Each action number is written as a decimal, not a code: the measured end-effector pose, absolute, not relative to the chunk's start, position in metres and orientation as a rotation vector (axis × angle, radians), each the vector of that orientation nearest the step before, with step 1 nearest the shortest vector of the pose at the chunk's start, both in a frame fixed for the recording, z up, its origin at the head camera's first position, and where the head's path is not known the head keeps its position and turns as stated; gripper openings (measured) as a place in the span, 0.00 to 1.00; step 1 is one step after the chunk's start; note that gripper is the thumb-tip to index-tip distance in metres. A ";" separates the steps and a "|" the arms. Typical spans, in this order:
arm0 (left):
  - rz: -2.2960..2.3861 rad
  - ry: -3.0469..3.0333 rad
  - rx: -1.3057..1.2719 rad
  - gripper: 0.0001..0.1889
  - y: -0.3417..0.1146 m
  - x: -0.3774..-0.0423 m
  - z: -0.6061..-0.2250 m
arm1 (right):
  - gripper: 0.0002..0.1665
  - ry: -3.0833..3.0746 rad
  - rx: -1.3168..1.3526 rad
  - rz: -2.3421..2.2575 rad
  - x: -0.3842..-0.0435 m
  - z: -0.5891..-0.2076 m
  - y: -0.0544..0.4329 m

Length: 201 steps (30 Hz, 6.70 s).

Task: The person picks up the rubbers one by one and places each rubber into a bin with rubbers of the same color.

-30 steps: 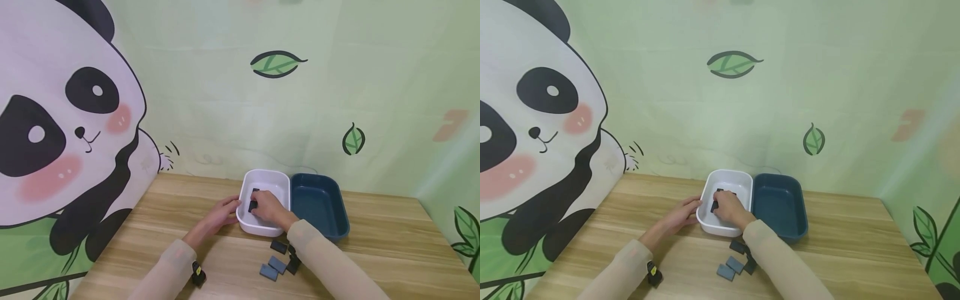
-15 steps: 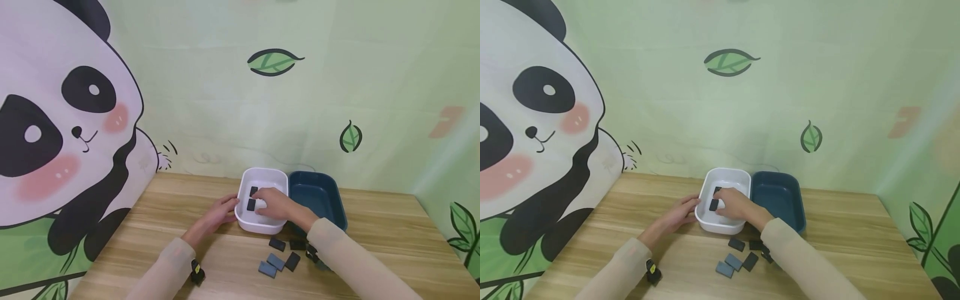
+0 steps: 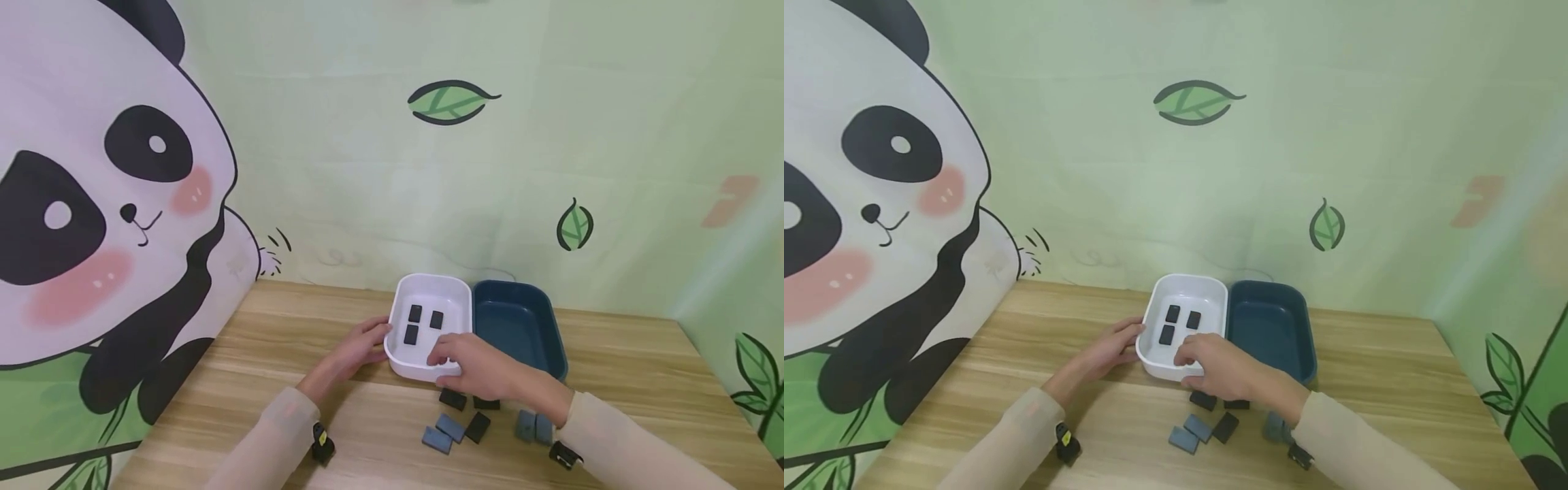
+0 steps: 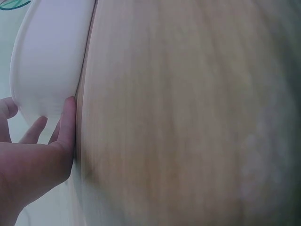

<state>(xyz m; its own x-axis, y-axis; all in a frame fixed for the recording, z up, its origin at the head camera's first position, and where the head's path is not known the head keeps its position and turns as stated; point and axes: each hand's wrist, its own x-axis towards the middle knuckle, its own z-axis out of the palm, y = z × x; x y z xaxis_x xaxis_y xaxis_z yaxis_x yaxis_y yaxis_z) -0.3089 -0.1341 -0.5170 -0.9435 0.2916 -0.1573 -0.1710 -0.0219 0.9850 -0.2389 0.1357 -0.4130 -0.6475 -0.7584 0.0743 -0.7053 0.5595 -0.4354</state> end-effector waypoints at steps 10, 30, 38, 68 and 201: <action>2.040 1.942 0.133 0.29 -0.133 -0.307 -0.516 | 0.13 2.611 -1.297 -0.606 -0.225 -0.443 0.153; 2.052 1.942 0.135 0.30 -0.134 -0.311 -0.522 | 0.21 2.728 -1.267 -0.472 -0.219 -0.483 0.165; 2.050 1.934 0.130 0.30 -0.133 -0.310 -0.521 | 0.21 2.684 -1.230 -0.489 -0.216 -0.479 0.163; 2.045 1.940 0.146 0.30 -0.135 -0.310 -0.523 | 0.19 2.815 -1.367 -0.343 -0.205 -0.454 0.168; 2.022 1.963 0.154 0.31 -0.135 -0.307 -0.519 | 0.19 2.841 -0.889 -0.656 -0.169 -0.482 0.195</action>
